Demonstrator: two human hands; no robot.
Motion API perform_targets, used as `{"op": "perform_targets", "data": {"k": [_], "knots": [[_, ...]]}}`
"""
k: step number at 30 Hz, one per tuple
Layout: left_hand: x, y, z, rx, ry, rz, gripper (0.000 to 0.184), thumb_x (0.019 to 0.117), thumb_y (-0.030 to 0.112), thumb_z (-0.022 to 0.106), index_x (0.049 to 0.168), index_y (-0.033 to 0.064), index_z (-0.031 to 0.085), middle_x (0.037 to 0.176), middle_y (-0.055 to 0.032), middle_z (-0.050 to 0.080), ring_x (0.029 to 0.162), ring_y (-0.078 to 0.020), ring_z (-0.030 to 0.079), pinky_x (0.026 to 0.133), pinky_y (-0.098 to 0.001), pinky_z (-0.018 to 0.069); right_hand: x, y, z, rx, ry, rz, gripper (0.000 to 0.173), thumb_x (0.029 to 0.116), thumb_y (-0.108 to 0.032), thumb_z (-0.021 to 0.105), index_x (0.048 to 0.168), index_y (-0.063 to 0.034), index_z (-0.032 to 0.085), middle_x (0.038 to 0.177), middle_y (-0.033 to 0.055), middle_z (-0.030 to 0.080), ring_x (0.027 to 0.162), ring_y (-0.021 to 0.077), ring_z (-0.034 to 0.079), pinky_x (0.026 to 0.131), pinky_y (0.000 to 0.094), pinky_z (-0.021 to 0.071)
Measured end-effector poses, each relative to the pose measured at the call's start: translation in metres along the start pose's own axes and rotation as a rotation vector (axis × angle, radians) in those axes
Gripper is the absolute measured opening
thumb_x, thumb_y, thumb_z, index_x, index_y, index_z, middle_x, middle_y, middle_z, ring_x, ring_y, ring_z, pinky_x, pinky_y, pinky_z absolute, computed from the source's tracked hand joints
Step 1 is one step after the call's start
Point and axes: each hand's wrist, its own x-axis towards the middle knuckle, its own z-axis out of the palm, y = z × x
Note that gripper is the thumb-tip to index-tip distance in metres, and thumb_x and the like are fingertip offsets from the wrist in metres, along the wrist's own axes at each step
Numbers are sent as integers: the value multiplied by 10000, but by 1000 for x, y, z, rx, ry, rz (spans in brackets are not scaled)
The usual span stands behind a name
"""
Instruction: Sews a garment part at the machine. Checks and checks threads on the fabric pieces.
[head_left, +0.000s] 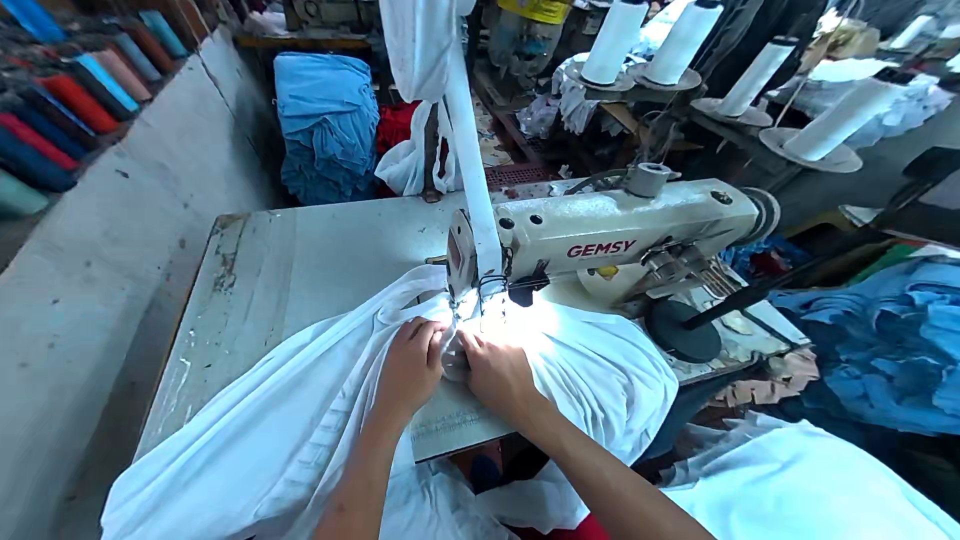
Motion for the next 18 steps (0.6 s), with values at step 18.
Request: {"op": "perform_targets", "data": {"k": [18], "knots": [[53, -21, 6, 398, -81, 55, 385, 1063, 402, 412, 1248, 267, 722, 1429, -42, 579, 1366, -273, 489, 1131, -544, 335, 9, 5, -8, 47, -142, 54, 335, 913, -149, 598, 1230, -95, 691, 964, 118, 740, 841, 321, 729, 645, 514, 549]]}}
